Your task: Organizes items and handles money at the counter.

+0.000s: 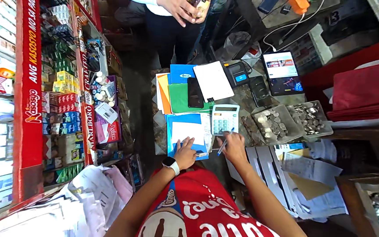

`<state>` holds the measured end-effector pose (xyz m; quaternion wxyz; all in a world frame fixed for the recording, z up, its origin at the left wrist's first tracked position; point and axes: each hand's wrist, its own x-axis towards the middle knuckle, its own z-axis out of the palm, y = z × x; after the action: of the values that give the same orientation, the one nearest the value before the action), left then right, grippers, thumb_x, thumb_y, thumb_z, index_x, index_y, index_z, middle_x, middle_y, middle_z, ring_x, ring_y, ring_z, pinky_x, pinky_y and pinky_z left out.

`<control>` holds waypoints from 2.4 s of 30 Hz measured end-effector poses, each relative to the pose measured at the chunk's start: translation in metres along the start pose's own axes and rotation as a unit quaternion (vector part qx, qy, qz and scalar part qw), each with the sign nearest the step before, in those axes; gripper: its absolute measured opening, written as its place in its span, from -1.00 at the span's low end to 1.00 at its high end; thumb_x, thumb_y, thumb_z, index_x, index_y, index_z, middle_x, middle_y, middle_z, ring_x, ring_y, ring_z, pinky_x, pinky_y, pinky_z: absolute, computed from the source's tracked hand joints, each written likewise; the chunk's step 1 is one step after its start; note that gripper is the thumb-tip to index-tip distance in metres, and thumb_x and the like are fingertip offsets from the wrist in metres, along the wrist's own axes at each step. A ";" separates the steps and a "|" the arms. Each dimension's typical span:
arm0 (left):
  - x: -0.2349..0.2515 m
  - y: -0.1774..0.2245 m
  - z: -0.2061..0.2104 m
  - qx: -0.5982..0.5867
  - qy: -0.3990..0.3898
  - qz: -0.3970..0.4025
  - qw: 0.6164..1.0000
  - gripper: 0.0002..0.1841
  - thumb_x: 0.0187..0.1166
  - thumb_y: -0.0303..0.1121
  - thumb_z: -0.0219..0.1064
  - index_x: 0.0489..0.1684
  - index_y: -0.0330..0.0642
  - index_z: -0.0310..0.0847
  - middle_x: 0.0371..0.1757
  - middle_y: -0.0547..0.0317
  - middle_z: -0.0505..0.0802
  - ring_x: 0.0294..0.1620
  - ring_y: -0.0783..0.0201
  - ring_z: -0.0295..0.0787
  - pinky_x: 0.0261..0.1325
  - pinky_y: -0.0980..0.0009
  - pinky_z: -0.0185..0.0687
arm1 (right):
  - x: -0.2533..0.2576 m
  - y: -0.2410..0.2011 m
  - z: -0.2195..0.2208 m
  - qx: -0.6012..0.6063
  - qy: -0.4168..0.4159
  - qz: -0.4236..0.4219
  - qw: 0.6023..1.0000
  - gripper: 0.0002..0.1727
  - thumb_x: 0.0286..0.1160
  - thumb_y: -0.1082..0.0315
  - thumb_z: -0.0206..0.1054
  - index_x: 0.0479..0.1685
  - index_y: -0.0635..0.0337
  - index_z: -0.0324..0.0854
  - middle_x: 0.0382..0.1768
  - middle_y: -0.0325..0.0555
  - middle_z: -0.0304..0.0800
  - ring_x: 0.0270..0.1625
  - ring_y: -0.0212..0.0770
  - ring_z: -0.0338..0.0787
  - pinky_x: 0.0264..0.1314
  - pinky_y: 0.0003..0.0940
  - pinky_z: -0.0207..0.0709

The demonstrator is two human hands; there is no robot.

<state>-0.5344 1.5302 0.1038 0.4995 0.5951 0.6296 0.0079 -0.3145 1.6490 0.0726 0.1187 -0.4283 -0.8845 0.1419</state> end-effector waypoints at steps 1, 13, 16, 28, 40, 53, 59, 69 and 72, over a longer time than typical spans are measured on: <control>0.000 0.000 0.000 0.000 -0.001 -0.001 1.000 -0.55 0.84 -0.22 -0.03 0.14 -0.30 0.79 0.94 -0.01 0.00 0.96 -0.06 -0.41 0.79 -0.40 -0.65 | 0.001 0.005 0.000 0.003 0.007 0.008 1.000 -0.57 0.57 0.18 0.31 0.08 0.46 0.70 0.11 0.41 0.80 0.25 0.46 0.76 0.47 0.40 0.41; -0.001 0.000 0.000 0.008 0.004 0.003 1.000 -0.57 0.84 -0.24 -0.02 0.15 -0.29 0.79 0.94 -0.01 0.02 0.96 -0.05 -0.39 0.80 -0.41 -0.60 | -0.005 0.012 0.010 0.009 0.008 0.041 0.999 -0.54 0.57 0.20 0.27 0.16 0.52 0.63 0.14 0.51 0.75 0.22 0.55 0.74 0.40 0.34 0.50; 0.000 0.001 0.001 0.001 0.009 0.006 1.000 -0.58 0.83 -0.25 0.00 0.14 -0.29 0.79 0.94 -0.01 0.03 0.96 -0.05 -0.37 0.80 -0.41 -0.61 | -0.004 0.008 0.003 0.013 -0.018 0.057 0.998 -0.54 0.58 0.25 0.30 0.20 0.55 0.61 0.18 0.55 0.72 0.27 0.57 0.71 0.46 0.35 0.45; 0.002 0.001 0.001 0.006 0.001 -0.003 1.000 -0.56 0.84 -0.22 -0.03 0.15 -0.27 0.79 0.95 0.02 0.01 0.97 -0.02 -0.41 0.81 -0.38 -0.65 | 0.022 0.005 0.006 -0.013 -0.014 -0.025 0.999 -0.64 0.53 0.19 0.27 0.03 0.32 0.74 0.04 0.26 0.86 0.31 0.48 0.70 0.47 0.43 0.35; 0.000 -0.001 0.001 0.007 0.000 -0.002 1.000 -0.56 0.84 -0.22 -0.02 0.15 -0.28 0.79 0.95 0.04 0.00 0.97 -0.02 -0.41 0.81 -0.36 -0.65 | 0.002 -0.004 0.007 -0.005 -0.030 -0.052 0.998 -0.55 0.57 0.04 0.26 -0.03 0.32 0.76 0.03 0.26 0.87 0.26 0.45 0.74 0.45 0.46 0.35; -0.015 -0.003 0.002 0.045 0.041 0.006 0.998 -0.58 0.81 -0.23 0.01 0.12 -0.27 0.81 0.92 -0.14 0.03 0.95 -0.19 -0.36 0.83 -0.36 -0.59 | 0.016 -0.067 -0.002 0.278 0.015 0.084 0.957 -0.59 0.64 0.37 0.11 0.26 0.39 0.74 0.01 0.27 0.85 0.10 0.14 0.83 0.25 0.09 0.61; -0.018 -0.013 0.006 0.025 0.035 -0.007 0.999 -0.60 0.78 -0.28 0.02 0.11 -0.30 0.81 0.90 -0.18 0.10 0.93 -0.24 -0.29 0.89 -0.17 -0.35 | 0.038 -0.099 0.036 0.316 -0.030 0.107 0.942 -0.70 0.51 0.34 0.31 -0.02 0.46 0.69 -0.22 0.17 0.85 -0.11 -0.03 0.85 0.07 -0.09 0.67; -0.018 -0.015 0.006 0.016 0.033 -0.003 0.999 -0.60 0.78 -0.29 0.02 0.12 -0.31 0.80 0.87 -0.22 0.15 0.93 -0.24 -0.29 0.90 -0.12 -0.33 | 0.047 -0.098 0.049 0.181 -0.011 0.009 0.983 -0.74 0.42 0.27 0.35 -0.17 0.26 0.85 -0.25 0.13 0.88 -0.04 0.22 0.80 0.30 0.24 0.44; -0.017 -0.016 0.007 0.015 0.041 0.001 0.999 -0.61 0.77 -0.29 0.04 0.09 -0.31 0.81 0.89 -0.19 0.12 0.93 -0.25 -0.28 0.90 -0.13 -0.31 | 0.042 -0.096 0.041 0.128 0.035 0.004 0.991 -0.77 0.31 0.29 0.35 -0.33 0.27 0.83 -0.38 0.10 0.85 -0.16 0.21 0.80 0.24 0.27 0.42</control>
<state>-0.5449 1.5086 0.1008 0.4644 0.6020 0.6491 0.0230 -0.4230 1.6193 0.0719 0.2027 -0.4175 -0.8528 0.2395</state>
